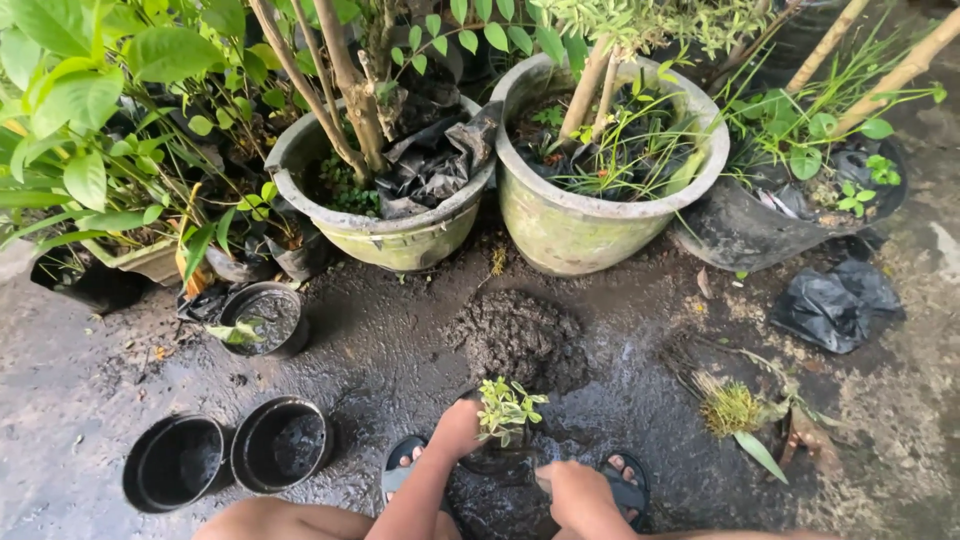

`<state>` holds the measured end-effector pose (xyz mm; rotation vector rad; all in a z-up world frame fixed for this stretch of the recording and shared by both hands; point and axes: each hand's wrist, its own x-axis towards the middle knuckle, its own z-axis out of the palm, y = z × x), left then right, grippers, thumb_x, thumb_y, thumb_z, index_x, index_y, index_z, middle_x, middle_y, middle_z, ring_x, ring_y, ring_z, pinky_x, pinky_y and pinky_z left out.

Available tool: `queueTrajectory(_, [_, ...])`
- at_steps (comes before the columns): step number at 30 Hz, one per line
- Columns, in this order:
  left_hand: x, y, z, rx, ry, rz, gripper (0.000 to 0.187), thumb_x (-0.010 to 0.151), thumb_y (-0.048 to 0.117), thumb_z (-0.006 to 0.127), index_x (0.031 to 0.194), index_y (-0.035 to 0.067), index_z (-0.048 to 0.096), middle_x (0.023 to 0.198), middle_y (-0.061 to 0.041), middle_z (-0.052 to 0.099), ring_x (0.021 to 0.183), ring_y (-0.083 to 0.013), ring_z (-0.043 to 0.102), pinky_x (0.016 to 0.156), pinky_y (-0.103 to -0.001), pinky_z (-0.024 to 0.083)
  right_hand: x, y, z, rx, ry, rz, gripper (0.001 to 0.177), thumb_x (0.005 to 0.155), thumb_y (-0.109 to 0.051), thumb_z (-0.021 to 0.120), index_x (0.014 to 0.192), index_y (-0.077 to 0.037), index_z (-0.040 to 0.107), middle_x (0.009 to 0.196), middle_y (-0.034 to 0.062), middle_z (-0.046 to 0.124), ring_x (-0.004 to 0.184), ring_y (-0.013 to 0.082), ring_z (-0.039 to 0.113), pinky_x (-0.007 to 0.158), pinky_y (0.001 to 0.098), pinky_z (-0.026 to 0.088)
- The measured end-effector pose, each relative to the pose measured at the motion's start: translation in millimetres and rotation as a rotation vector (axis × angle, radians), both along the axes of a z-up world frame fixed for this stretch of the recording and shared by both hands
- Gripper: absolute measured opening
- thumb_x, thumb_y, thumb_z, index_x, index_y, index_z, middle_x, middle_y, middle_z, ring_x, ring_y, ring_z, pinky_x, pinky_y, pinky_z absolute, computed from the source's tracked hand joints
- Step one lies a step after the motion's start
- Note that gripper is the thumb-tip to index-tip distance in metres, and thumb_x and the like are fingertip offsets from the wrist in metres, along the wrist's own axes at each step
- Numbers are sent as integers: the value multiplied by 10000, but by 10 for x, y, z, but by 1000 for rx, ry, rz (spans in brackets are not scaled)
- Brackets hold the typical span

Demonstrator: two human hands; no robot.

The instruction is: Planting a small seedling into a pile of wet soil using a hand trowel while sitting on the ground.

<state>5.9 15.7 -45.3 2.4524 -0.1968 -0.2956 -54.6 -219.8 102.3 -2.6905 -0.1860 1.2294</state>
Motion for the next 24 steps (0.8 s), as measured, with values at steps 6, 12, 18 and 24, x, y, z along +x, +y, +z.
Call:
queueTrajectory(6, [-8,11,57,-48,-51,-13,226,714,191,781,862,36,712,856,-167,738,783,-383,699,771,-448,573,-176,98,249,84,-86,26,393,773,32,580,1023,-250,693,1018,-4,723,1019,258,675,878,424,496])
queueTrajectory(12, [-13,37,115,-79,-10,-20,301,739,292,809,911,60,723,844,-139,742,735,-389,666,715,-450,550,-150,150,218,56,-71,-56,371,848,-19,576,1064,-269,744,1065,-40,748,991,237,684,861,396,511])
queueTrajectory(18, [-7,22,-144,162,-14,-46,376,791,368,803,990,64,708,971,-153,729,908,-390,687,810,-469,556,-241,87,86,23,-67,-151,486,861,-155,630,1292,-378,666,1239,-116,738,1150,236,676,1153,563,371])
queueTrajectory(24, [-57,26,115,293,-39,-22,422,816,309,735,1213,179,672,1188,-114,649,1085,-371,640,902,-523,495,-264,78,166,132,-87,-141,524,796,-162,691,1292,-329,657,1217,-63,751,1062,201,722,929,329,571])
